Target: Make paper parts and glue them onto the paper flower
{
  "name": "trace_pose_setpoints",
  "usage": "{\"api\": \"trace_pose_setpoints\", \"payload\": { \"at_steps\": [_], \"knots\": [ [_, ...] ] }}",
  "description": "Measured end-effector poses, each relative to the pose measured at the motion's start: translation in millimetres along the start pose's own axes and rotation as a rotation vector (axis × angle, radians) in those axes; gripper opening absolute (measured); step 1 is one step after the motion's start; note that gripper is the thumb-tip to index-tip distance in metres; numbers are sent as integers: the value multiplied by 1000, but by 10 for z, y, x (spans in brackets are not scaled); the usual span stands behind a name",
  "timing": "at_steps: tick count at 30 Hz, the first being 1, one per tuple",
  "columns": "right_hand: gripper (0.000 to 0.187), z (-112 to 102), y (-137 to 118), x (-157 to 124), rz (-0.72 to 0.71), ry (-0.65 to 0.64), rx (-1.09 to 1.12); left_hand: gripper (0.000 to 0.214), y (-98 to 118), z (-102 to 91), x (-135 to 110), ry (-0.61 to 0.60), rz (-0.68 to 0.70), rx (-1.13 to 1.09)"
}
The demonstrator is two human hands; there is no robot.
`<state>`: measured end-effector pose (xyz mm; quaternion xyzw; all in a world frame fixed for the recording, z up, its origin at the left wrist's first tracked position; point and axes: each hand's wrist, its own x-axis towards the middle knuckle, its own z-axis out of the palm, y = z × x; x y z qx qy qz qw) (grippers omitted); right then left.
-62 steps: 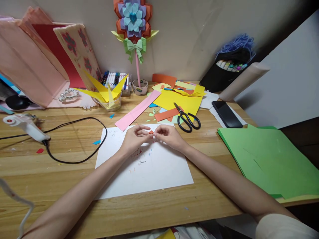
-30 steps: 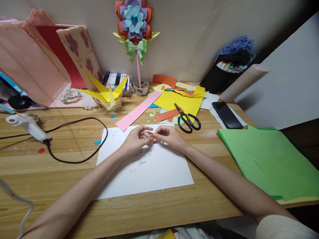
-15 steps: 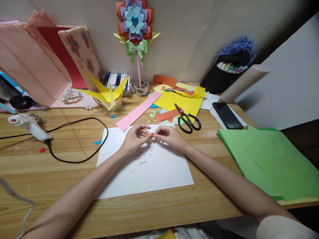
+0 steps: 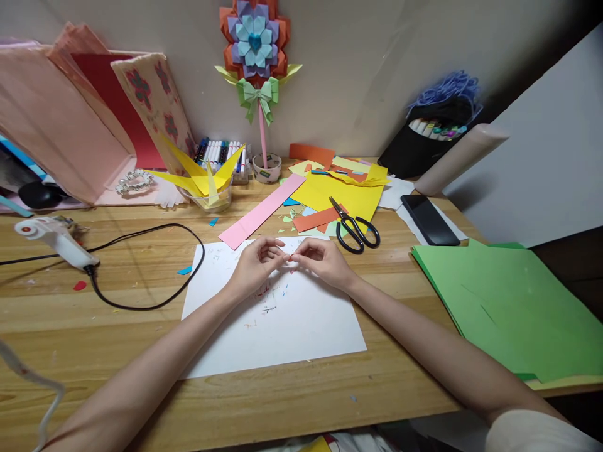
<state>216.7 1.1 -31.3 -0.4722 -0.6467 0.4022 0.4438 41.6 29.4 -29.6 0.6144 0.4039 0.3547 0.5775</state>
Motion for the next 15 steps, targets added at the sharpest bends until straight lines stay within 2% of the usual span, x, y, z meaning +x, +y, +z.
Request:
{"api": "trace_pose_setpoints", "payload": {
  "at_steps": [4,7,11,15],
  "knots": [
    [10,25,-22,-48,-324,219,-276,37,56,9,-18,-87,-61,32],
    [9,32,7,-66,-497,225,-440,39,87,18,-34,-158,-69,-2],
    [4,39,42,-73,-534,163,-482,31,84,29,-41,-147,-55,-53],
    [5,36,9,-62,-425,156,-403,28,63,38,-37,-123,-57,-88]
  ]
}}
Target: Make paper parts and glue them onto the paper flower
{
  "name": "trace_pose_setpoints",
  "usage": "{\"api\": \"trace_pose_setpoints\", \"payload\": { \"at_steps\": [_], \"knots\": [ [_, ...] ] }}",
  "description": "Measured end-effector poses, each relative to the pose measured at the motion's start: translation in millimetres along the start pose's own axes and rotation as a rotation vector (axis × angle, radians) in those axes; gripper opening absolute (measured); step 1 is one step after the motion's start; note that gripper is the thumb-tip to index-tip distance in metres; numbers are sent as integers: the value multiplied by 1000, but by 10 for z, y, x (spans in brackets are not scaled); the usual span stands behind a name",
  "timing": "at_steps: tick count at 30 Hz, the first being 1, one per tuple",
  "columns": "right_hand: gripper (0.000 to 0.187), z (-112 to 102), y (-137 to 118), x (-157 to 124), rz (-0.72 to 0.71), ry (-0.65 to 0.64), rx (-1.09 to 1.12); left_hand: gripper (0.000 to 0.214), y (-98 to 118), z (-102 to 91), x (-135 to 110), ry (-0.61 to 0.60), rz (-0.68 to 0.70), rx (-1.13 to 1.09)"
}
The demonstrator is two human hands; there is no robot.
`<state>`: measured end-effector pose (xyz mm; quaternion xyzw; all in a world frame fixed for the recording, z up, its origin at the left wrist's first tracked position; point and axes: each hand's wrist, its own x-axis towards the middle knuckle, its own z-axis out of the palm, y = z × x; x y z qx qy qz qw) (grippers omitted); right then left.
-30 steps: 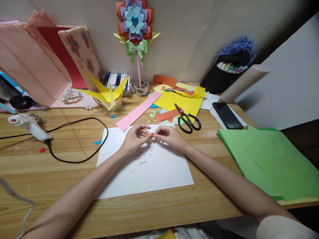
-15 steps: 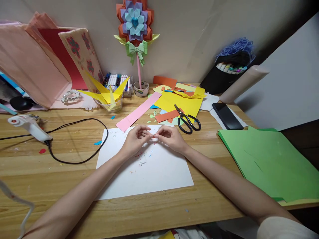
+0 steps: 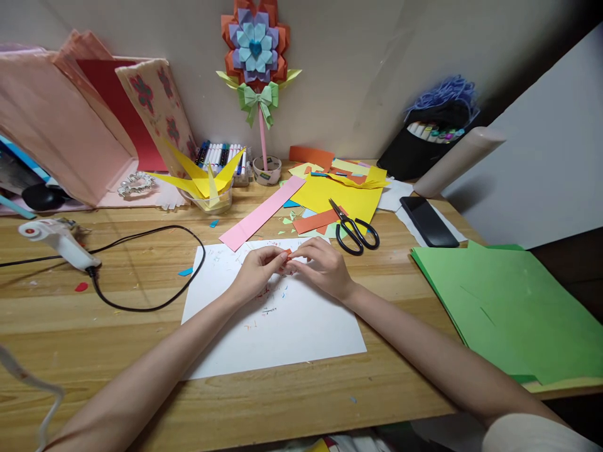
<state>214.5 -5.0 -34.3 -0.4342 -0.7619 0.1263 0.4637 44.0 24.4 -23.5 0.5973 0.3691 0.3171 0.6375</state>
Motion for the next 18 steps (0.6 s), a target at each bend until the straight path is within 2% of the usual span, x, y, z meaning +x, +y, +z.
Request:
{"api": "trace_pose_setpoints", "payload": {
  "at_steps": [3,6,9,13,18],
  "knots": [
    [8,-22,-18,37,185,6,101,28,-7,10,-7,-3,19,65],
    [11,-29,1,63,283,-63,221,26,-17,22,-23,-7,44,145],
    [15,-14,49,60,343,-132,323,26,-29,29,-33,11,36,180],
    [15,8,86,41,399,-148,390,25,-28,29,-33,49,31,213],
    [13,-10,34,58,365,-160,376,23,-18,28,-38,38,46,260]
  ]
}}
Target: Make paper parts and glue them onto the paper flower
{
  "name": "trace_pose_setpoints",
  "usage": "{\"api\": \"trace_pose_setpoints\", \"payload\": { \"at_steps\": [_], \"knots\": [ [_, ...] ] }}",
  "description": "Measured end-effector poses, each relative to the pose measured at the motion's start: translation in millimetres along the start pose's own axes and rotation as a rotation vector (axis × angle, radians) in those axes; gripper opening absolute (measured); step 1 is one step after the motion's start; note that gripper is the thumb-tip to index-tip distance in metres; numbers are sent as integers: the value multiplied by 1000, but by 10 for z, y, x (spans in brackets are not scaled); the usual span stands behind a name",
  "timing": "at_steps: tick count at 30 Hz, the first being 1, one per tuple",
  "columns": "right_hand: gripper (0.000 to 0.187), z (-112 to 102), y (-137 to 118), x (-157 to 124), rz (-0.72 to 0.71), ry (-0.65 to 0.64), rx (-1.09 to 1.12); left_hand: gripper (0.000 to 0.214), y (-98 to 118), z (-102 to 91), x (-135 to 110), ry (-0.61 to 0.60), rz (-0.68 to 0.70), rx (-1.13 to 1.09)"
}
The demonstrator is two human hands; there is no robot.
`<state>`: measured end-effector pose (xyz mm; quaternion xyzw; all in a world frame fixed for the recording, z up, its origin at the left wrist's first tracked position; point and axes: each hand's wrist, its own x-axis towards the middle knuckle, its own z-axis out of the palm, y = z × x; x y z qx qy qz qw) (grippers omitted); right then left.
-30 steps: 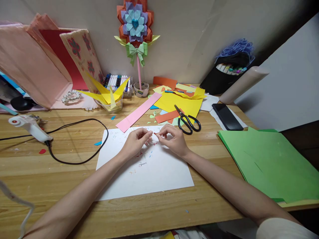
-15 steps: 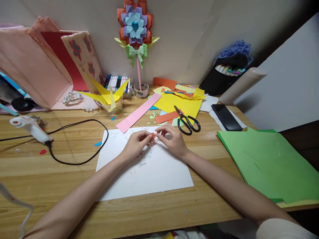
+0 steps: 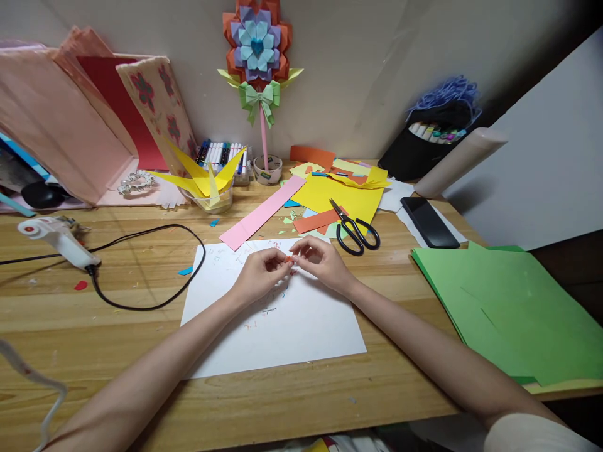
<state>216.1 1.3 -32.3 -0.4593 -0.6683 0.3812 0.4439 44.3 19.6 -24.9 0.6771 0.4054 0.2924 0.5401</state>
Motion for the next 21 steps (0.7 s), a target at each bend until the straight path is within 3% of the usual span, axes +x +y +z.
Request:
{"api": "trace_pose_setpoints", "payload": {
  "at_steps": [6,21],
  "knots": [
    [11,7,-39,-1,-80,8,-86,24,-10,6,-11,14,18,72],
    [15,5,19,17,82,-59,103,23,-25,3,6,93,90,91]
  ]
}}
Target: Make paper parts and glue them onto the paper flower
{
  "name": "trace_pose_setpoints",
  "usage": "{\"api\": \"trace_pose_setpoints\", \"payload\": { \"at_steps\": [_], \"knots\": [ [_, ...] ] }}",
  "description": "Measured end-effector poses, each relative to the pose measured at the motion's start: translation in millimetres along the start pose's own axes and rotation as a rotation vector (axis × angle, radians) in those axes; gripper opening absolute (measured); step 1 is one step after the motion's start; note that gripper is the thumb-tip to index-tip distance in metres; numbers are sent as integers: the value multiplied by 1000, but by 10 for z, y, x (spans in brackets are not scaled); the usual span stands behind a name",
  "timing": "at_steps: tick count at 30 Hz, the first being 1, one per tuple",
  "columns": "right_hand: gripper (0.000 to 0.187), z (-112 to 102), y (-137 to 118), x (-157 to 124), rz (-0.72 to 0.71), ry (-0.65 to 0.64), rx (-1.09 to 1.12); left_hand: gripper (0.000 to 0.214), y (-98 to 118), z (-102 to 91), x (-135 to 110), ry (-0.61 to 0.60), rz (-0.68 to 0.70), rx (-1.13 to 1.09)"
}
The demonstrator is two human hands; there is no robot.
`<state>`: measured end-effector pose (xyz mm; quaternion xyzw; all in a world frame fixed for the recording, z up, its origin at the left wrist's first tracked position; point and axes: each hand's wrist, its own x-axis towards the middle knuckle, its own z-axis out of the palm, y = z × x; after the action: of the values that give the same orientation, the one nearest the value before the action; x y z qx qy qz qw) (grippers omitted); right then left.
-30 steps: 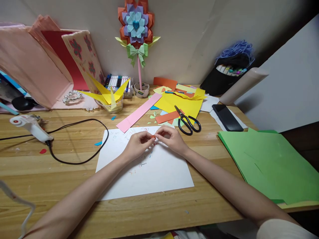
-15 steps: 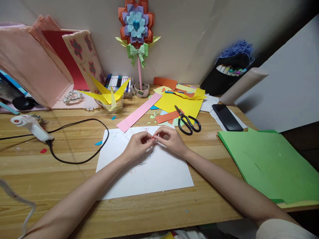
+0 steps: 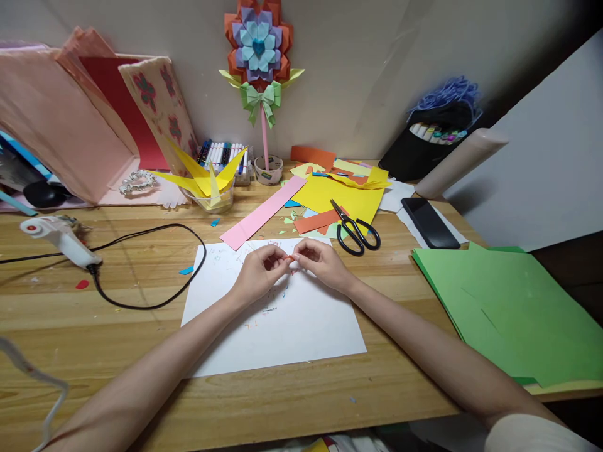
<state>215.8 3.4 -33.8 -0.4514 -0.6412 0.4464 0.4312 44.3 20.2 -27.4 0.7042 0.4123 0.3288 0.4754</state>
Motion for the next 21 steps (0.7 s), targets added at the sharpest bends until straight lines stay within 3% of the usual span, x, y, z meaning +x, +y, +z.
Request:
{"api": "trace_pose_setpoints", "payload": {
  "at_steps": [7,13,17,21],
  "knots": [
    [15,16,-16,-11,-32,40,-45,27,11,-21,3,5,4,2],
    [7,20,-46,-76,-330,255,-333,27,8,-24,-8,54,-7,21],
    [14,-12,-51,-114,-505,414,-492,36,38,-44,2,-40,-99,-127],
    [15,-6,-26,-115,-593,340,-585,35,83,-66,11,-163,-103,-267]
  ]
}}
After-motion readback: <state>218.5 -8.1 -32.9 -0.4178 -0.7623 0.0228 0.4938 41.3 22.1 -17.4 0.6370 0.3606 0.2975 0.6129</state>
